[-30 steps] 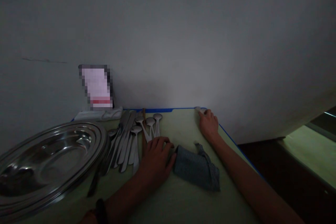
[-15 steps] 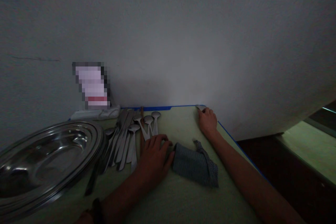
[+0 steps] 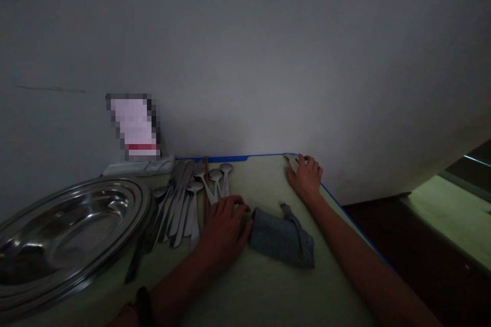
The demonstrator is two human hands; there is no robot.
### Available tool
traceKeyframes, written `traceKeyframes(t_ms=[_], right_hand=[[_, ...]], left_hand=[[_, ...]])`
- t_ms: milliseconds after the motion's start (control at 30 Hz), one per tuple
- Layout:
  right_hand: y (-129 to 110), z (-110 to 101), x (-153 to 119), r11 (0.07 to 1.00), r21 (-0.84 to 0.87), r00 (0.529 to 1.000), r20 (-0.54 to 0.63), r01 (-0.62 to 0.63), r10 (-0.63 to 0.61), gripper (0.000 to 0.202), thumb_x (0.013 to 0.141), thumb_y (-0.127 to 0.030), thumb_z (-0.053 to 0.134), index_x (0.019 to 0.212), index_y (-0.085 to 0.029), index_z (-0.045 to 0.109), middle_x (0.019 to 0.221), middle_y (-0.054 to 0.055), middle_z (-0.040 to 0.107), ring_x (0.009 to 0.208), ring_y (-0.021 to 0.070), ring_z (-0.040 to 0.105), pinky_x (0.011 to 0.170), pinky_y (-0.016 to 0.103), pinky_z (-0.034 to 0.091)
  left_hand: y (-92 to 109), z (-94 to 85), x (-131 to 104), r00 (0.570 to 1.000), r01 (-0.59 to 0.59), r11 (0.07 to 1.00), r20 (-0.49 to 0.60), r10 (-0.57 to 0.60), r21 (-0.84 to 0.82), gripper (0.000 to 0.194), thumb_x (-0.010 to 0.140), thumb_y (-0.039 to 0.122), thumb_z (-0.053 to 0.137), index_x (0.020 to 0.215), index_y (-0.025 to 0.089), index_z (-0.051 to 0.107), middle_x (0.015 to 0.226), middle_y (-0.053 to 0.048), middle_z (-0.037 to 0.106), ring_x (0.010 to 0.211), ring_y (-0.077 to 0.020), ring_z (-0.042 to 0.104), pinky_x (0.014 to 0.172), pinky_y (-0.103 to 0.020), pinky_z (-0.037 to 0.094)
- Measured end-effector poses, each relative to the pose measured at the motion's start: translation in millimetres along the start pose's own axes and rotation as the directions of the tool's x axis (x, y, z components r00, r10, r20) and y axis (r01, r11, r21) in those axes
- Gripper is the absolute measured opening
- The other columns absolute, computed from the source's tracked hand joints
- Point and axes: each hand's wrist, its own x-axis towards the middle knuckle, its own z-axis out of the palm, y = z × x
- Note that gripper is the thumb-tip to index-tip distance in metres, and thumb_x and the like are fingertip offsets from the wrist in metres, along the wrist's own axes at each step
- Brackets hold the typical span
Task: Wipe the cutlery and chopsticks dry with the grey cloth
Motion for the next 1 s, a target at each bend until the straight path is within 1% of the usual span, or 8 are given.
traceKeyframes(t_ms=[133,267,367,500,633,767,900,1000], right_hand=[[-14.3,-12.5,-6.0,0.965,0.24,0.994,0.019,0.101,-0.109,0.048,0.083,-0.04,0.046,0.122,-0.011,0.046,0.116,0.017,0.046,0.106,0.0288,0.042,0.089,0.041,0.032],[-34.6,-47.6,-23.8,0.735,0.655,0.953,0.073,0.176,-0.293,0.034,0.088,-0.039,0.04,0.103,-0.013,0.055,0.09,0.009,0.052,0.083,0.0187,0.051,0.076,0.03,0.041],[-47.6,-69.3,-46.9,0.608,0.752,0.871,0.095,0.255,-0.482,0.023,0.087,-0.036,0.043,0.09,-0.016,0.054,0.079,0.004,0.05,0.074,0.0158,0.049,0.071,0.028,0.04],[-58.4,-65.7,-66.4,0.595,0.722,0.736,0.177,0.355,-0.654,0.023,0.081,-0.039,0.054,0.088,-0.018,0.054,0.082,0.004,0.055,0.077,0.0173,0.05,0.072,0.03,0.04],[-61.2,-47.0,-60.4,0.672,0.698,0.815,0.223,0.25,-0.534,0.019,0.083,-0.037,0.051,0.085,-0.018,0.052,0.079,0.004,0.057,0.071,0.0163,0.051,0.066,0.029,0.04],[-57.7,-45.9,-56.0,0.644,0.746,0.859,0.208,0.171,-0.468,0.022,0.087,-0.039,0.042,0.086,-0.019,0.052,0.076,0.004,0.058,0.068,0.0165,0.053,0.065,0.029,0.041],[-55.2,-50.9,-60.1,0.607,0.774,0.822,0.22,0.181,-0.525,0.024,0.089,-0.036,0.037,0.086,-0.019,0.055,0.08,0.005,0.063,0.073,0.0179,0.058,0.07,0.031,0.042],[-56.2,-49.7,-60.9,0.604,0.775,0.803,0.234,0.186,-0.548,0.023,0.088,-0.034,0.038,0.086,-0.019,0.056,0.08,0.005,0.064,0.073,0.0184,0.059,0.069,0.031,0.042]], left_hand=[[0.9,-3.1,-1.0,1.0,0.0,1.0,-0.008,0.0,0.011,0.02,0.085,0.022,0.047,0.101,0.018,0.058,0.108,-0.009,0.054,0.101,-0.0266,0.05,0.089,-0.048,0.038],[-6.2,-10.1,2.2,0.999,0.034,0.996,-0.041,-0.031,0.077,0.022,0.085,0.018,0.045,0.104,0.016,0.056,0.111,-0.011,0.052,0.104,-0.0263,0.049,0.091,-0.045,0.039],[-16.6,-13.3,4.0,0.991,0.117,0.978,-0.079,-0.104,0.172,0.031,0.086,0.024,0.045,0.114,0.012,0.052,0.122,-0.015,0.047,0.113,-0.0297,0.044,0.095,-0.046,0.037],[-27.3,-10.3,0.1,0.983,0.178,0.94,-0.018,-0.181,0.292,0.046,0.088,0.037,0.042,0.125,0.009,0.044,0.132,-0.019,0.042,0.123,-0.0328,0.037,0.1,-0.048,0.032],[-29.8,-9.1,-4.9,0.98,0.163,0.934,0.054,-0.189,0.318,0.047,0.09,0.041,0.037,0.126,0.011,0.044,0.134,-0.016,0.043,0.127,-0.0306,0.033,0.104,-0.048,0.027],[-28.0,-14.5,-7.9,0.978,0.17,0.927,0.062,-0.202,0.334,0.043,0.092,0.037,0.034,0.126,0.013,0.045,0.137,-0.015,0.041,0.127,-0.0274,0.035,0.104,-0.043,0.03],[-24.5,-16.1,-11.8,0.965,0.196,0.925,0.102,-0.241,0.327,0.052,0.09,0.043,0.037,0.13,0.011,0.04,0.144,-0.019,0.028,0.131,-0.0325,0.027,0.104,-0.047,0.028],[-21.4,-15.4,-14.0,0.964,0.204,0.925,0.099,-0.247,0.321,0.052,0.09,0.044,0.036,0.131,0.011,0.039,0.141,-0.018,0.032,0.13,-0.0325,0.029,0.103,-0.048,0.028]])
